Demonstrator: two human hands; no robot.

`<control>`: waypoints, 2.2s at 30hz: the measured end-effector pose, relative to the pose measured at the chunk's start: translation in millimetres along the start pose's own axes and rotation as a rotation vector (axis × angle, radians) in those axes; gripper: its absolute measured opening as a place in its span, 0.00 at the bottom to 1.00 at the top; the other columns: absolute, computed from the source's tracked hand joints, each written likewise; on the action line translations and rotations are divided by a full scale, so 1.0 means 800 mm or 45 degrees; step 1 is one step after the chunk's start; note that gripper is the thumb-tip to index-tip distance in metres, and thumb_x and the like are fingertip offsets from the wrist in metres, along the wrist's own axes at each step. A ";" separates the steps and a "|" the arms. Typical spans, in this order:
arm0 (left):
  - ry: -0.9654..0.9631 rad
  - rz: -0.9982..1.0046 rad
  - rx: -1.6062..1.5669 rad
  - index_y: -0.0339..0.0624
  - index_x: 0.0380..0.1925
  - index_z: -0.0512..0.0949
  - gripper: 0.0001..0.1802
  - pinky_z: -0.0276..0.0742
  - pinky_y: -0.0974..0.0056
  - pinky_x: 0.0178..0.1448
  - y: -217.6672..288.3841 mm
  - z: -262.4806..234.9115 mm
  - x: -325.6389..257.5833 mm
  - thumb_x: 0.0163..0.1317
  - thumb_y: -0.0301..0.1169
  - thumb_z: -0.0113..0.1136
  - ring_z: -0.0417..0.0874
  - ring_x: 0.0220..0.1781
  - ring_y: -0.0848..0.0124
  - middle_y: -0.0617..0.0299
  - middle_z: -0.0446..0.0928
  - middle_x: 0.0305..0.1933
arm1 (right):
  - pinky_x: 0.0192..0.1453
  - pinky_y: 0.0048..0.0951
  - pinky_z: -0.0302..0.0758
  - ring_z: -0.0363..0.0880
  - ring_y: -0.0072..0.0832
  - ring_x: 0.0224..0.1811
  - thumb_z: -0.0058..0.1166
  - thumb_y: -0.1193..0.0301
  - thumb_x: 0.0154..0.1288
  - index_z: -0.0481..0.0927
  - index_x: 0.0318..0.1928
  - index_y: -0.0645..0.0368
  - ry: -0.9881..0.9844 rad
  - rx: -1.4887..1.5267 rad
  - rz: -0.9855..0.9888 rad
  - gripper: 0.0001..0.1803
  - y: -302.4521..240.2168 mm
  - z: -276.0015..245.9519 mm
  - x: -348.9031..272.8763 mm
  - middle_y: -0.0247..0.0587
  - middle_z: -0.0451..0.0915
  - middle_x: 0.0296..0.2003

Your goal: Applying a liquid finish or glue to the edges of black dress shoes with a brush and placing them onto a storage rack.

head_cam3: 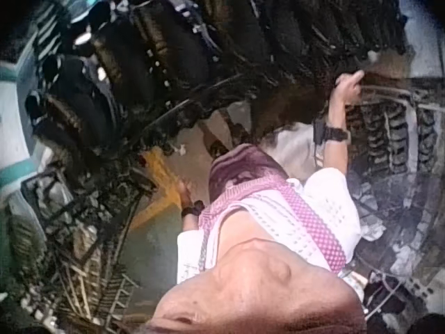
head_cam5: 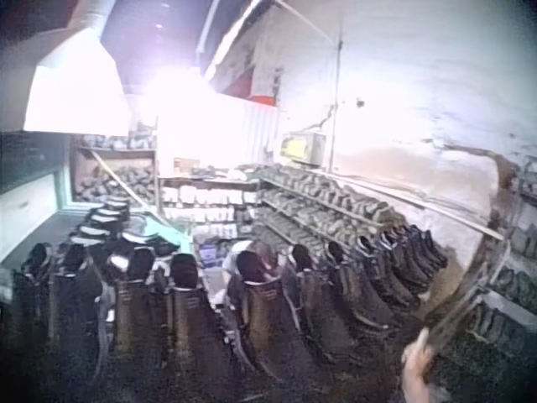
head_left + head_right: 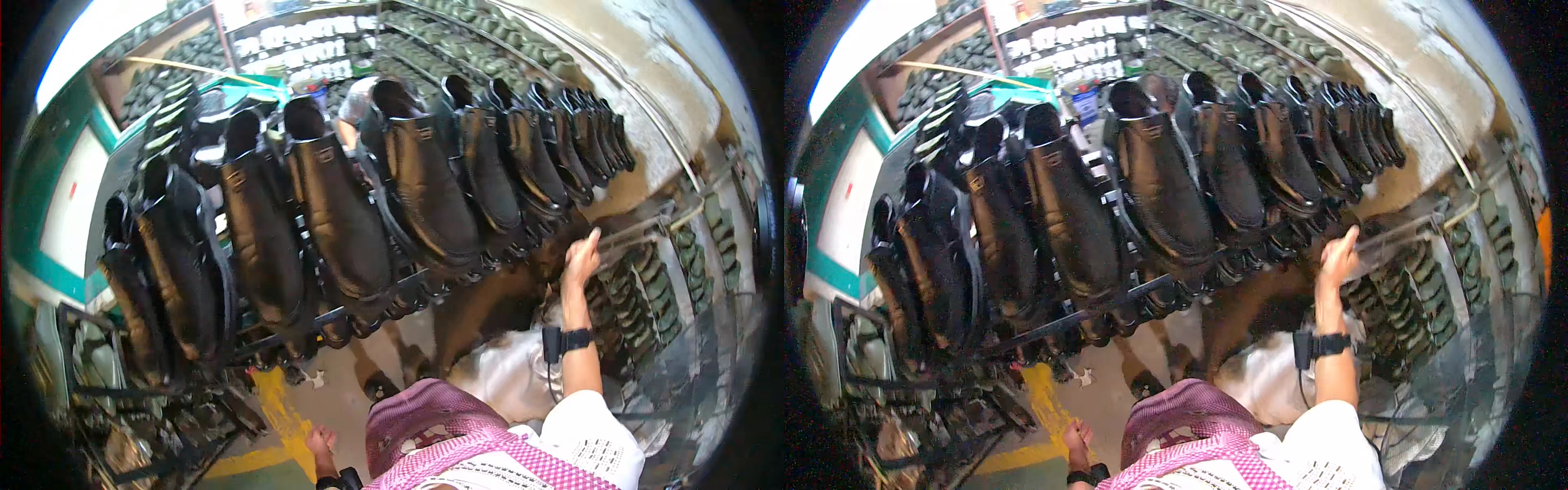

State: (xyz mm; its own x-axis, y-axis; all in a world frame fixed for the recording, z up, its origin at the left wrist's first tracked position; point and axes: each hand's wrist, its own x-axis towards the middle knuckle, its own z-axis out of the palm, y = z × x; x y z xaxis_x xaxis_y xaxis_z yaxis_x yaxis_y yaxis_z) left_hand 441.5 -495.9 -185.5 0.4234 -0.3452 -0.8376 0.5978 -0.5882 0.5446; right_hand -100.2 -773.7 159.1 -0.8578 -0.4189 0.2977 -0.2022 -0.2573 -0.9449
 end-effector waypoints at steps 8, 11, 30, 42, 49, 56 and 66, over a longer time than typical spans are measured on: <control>0.053 0.550 -0.024 0.43 0.21 0.69 0.15 0.55 0.75 0.15 0.064 0.019 -0.147 0.59 0.41 0.49 0.63 0.12 0.82 0.71 0.65 0.13 | 0.16 0.25 0.63 0.66 0.21 0.13 0.56 0.65 0.53 0.74 0.26 0.54 -0.806 -0.491 0.665 0.08 0.169 -0.093 -0.141 0.28 0.68 0.12; 0.078 0.734 -0.012 0.42 0.22 0.70 0.14 0.47 0.76 0.12 0.093 0.025 -0.206 0.60 0.38 0.50 0.57 0.10 0.85 0.74 0.60 0.11 | 0.22 0.20 0.67 0.69 0.19 0.18 0.57 0.65 0.54 0.74 0.41 0.56 -1.321 -0.595 0.608 0.15 0.142 -0.094 -0.199 0.31 0.71 0.19; -0.714 2.805 -0.489 0.62 0.49 0.66 0.31 0.41 0.75 0.12 0.168 -0.070 -0.657 0.45 0.15 0.47 0.50 0.05 0.82 0.69 0.58 0.05 | 0.21 0.18 0.66 0.74 0.18 0.24 0.49 0.62 0.60 0.72 0.45 0.59 -2.624 -0.940 0.553 0.16 0.117 -0.102 -0.379 0.34 0.77 0.28; -0.466 2.909 -0.457 0.57 0.55 0.62 0.33 0.42 0.74 0.11 0.139 -0.296 -0.646 0.46 0.18 0.49 0.51 0.05 0.83 0.71 0.58 0.06 | 0.24 0.22 0.71 0.75 0.23 0.24 0.48 0.68 0.60 0.69 0.46 0.65 -2.920 -0.812 0.417 0.16 0.079 -0.063 -0.625 0.41 0.76 0.30; -0.521 2.470 -0.440 0.58 0.51 0.64 0.35 0.42 0.75 0.10 0.168 -0.363 -0.618 0.39 0.14 0.49 0.49 0.04 0.83 0.71 0.55 0.05 | 0.26 0.21 0.70 0.72 0.20 0.23 0.45 0.65 0.62 0.71 0.44 0.61 -3.091 -0.716 0.217 0.14 0.045 -0.061 -0.714 0.37 0.77 0.28; -1.170 2.194 -0.632 0.58 0.50 0.66 0.35 0.44 0.75 0.10 0.232 -0.307 -0.579 0.39 0.13 0.46 0.49 0.04 0.81 0.69 0.57 0.05 | 0.28 0.24 0.71 0.73 0.21 0.22 0.46 0.65 0.60 0.72 0.44 0.60 -2.799 -0.670 0.227 0.15 0.017 -0.066 -0.679 0.36 0.78 0.27; -1.751 1.700 -0.379 0.61 0.50 0.65 0.36 0.46 0.76 0.10 0.278 -0.107 -0.556 0.39 0.11 0.45 0.50 0.04 0.80 0.69 0.58 0.05 | 0.27 0.26 0.73 0.75 0.23 0.23 0.48 0.63 0.59 0.74 0.43 0.58 -2.239 -0.799 0.223 0.15 0.088 -0.160 -0.488 0.38 0.78 0.26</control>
State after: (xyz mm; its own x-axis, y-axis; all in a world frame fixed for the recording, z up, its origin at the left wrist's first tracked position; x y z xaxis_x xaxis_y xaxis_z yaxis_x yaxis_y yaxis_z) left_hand 444.6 -410.2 312.1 -0.0192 -0.7298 0.6834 0.5336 0.5705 0.6243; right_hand 160.3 -517.0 -40.8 0.4355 -0.8068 -0.3992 -0.6484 0.0265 -0.7609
